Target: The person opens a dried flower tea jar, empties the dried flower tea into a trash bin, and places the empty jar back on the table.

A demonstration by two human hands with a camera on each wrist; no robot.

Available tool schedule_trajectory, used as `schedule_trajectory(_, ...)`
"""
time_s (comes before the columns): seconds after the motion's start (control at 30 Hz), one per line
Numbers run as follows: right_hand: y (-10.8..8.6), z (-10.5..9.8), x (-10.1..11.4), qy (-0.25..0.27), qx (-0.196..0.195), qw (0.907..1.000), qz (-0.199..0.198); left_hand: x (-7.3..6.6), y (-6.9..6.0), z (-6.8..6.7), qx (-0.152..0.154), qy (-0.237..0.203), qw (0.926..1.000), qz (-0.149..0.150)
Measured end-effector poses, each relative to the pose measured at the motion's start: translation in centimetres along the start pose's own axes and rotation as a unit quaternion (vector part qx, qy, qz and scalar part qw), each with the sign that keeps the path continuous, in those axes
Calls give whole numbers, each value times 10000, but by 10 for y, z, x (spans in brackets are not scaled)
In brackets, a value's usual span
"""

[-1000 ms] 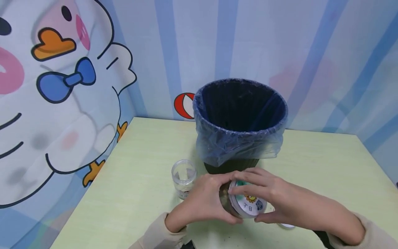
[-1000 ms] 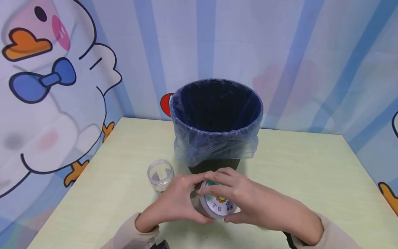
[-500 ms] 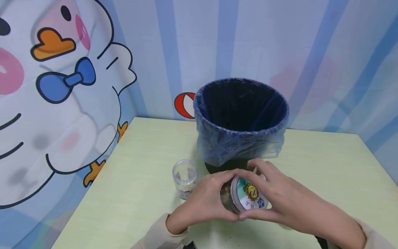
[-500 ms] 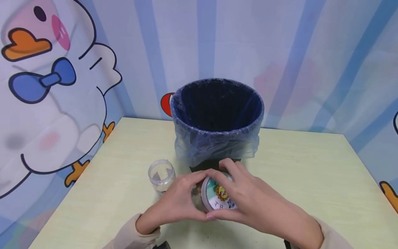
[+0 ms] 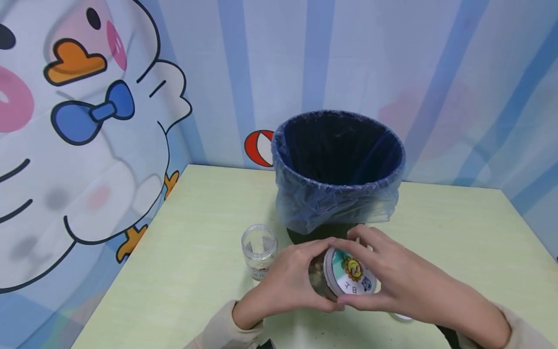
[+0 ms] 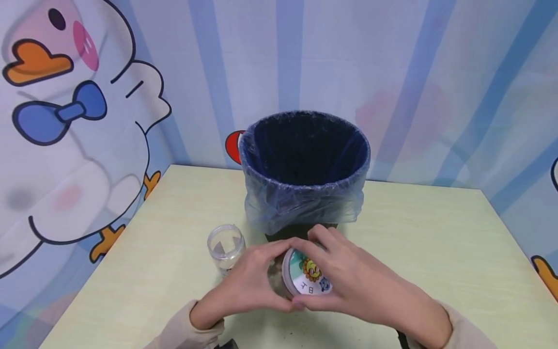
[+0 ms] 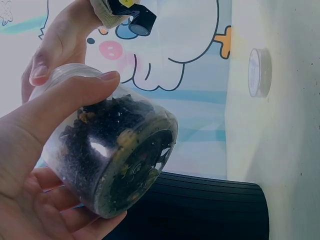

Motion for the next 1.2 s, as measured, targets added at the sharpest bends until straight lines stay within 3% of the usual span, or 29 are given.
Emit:
schedule_trajectory(0.2,0,-1,-3,90,13,9999,-108,-1,1,0,-77,98,9999,42)
schedule_trajectory(0.47,-2,-3,-4,198,-212,9962,-827,-3,0,2,-64,113,9998,138)
schedule_trajectory(0.8,-4,-4,-7,907,301,9911,-931,-2,-1,3,59,158,9998,-54)
schedule_trajectory(0.9,-4,-2,-6,1012,555,9907,-718,-1,-2,5,52,176,9998,-96)
schedule_trajectory(1.0,-5,0,-4,890,779,9927,-220,-1,-4,7,-22,248,9996,-101)
schedule_trajectory(1.2,-7,-1,-6,455,791,9927,792,-3,-2,8,-52,353,9994,-1)
Point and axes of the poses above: each hand's wrist, its own y-axis towards the middle knuckle, its own z-axis out of the palm, x = y × z, the point moved 3 cm from there along y, towards the middle knuckle
